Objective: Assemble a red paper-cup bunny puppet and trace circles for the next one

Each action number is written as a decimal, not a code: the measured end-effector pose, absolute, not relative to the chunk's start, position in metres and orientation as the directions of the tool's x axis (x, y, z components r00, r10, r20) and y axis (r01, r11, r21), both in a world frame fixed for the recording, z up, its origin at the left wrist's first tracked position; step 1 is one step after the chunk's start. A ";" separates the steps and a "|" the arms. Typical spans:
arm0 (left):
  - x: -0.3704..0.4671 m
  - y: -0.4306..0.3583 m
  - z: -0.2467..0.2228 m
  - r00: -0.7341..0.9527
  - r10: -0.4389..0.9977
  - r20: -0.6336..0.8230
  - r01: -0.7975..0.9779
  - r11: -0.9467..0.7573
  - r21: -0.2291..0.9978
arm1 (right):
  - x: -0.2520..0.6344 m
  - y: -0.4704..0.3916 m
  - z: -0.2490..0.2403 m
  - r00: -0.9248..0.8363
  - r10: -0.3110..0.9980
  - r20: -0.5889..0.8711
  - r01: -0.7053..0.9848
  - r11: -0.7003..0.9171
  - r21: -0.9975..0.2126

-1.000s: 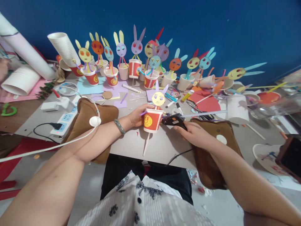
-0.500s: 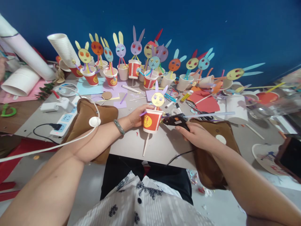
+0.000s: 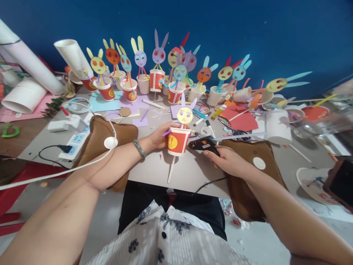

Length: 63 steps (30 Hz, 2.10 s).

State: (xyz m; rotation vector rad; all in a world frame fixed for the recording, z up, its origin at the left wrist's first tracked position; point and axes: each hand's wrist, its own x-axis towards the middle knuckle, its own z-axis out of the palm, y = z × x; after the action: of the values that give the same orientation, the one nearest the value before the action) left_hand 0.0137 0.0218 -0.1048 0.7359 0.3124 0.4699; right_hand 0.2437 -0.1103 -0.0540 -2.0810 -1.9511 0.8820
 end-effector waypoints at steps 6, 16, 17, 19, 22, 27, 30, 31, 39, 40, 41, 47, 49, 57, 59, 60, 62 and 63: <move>0.016 0.019 -0.104 0.851 0.519 -0.072 -0.310 0.610 0.729 | 0.242 -0.111 -0.053 -0.015 0.949 -0.314 0.865 -0.145 -0.481; 0.019 0.018 -0.106 0.841 0.539 -0.048 -0.330 0.581 0.744 | 0.245 -0.111 -0.052 -0.021 0.955 -0.296 0.886 -0.119 -0.447; 0.019 0.017 -0.106 0.842 0.538 -0.047 -0.330 0.582 0.743 | 0.245 -0.110 -0.052 -0.022 0.957 -0.289 0.891 -0.112 -0.441; 0.019 0.017 -0.105 0.835 0.549 -0.042 -0.339 0.573 0.746 | 0.245 -0.110 -0.052 -0.012 0.961 -0.277 0.901 -0.110 -0.419; 0.018 0.017 -0.104 0.829 0.557 -0.049 -0.340 0.571 0.748 | 0.245 -0.109 -0.052 0.005 0.962 -0.272 0.910 -0.117 -0.397; 0.019 0.017 -0.104 0.835 0.547 -0.058 -0.330 0.582 0.743 | 0.245 -0.108 -0.052 -0.010 0.961 -0.276 0.917 -0.101 -0.387; 0.019 0.016 -0.104 0.831 0.553 -0.049 -0.334 0.568 0.752 | 0.245 -0.108 -0.052 0.008 0.961 -0.278 0.916 -0.118 -0.384; 0.019 0.016 -0.104 0.830 0.556 -0.049 -0.335 0.566 0.754 | 0.245 -0.108 -0.052 0.009 0.957 -0.288 0.913 -0.125 -0.389; 0.018 0.017 -0.107 0.832 0.553 -0.052 -0.335 0.573 0.748 | 0.259 -0.120 -0.034 0.022 0.942 -0.336 0.878 -0.179 -0.444; 0.018 0.017 -0.107 0.834 0.549 -0.050 -0.332 0.573 0.750 | 0.262 -0.123 -0.031 0.029 0.943 -0.332 0.882 -0.181 -0.435; 0.018 0.018 -0.108 0.839 0.543 -0.048 -0.328 0.574 0.750 | 0.264 -0.125 -0.028 0.045 0.947 -0.319 0.888 -0.185 -0.421; 0.018 0.019 -0.108 0.848 0.526 -0.066 -0.322 0.608 0.726 | 0.278 -0.131 -0.031 0.124 0.987 -0.098 0.897 -0.154 -0.414; 0.017 0.020 -0.106 0.853 0.517 -0.075 -0.313 0.622 0.718 | 0.280 -0.127 -0.041 0.122 0.992 0.010 0.928 -0.111 -0.356; 0.007 0.024 -0.091 0.855 0.518 -0.001 -0.359 0.594 0.720 | 0.280 -0.099 -0.073 0.039 0.999 0.008 0.999 -0.039 0.022; 0.003 0.027 -0.088 0.831 0.556 0.010 -0.394 0.576 0.716 | 0.280 -0.098 -0.070 0.026 0.999 -0.028 0.997 -0.024 0.069; 0.002 0.029 -0.086 0.820 0.572 0.017 -0.411 0.567 0.714 | 0.280 -0.099 -0.067 0.011 0.999 -0.039 0.995 -0.007 0.101; -0.002 0.031 -0.081 0.810 0.585 0.037 -0.431 0.552 0.713 | 0.275 -0.103 -0.060 -0.021 1.000 -0.003 0.985 0.021 0.172; -0.004 0.032 -0.079 0.811 0.584 0.048 -0.437 0.547 0.714 | 0.271 -0.105 -0.056 -0.039 0.998 0.042 0.980 0.030 0.197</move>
State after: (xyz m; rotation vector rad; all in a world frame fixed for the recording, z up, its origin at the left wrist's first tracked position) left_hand -0.0040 0.0323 -0.0788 0.7845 0.2045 0.6094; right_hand 0.2706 -0.1054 -0.0556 -2.2482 -2.3282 -0.2789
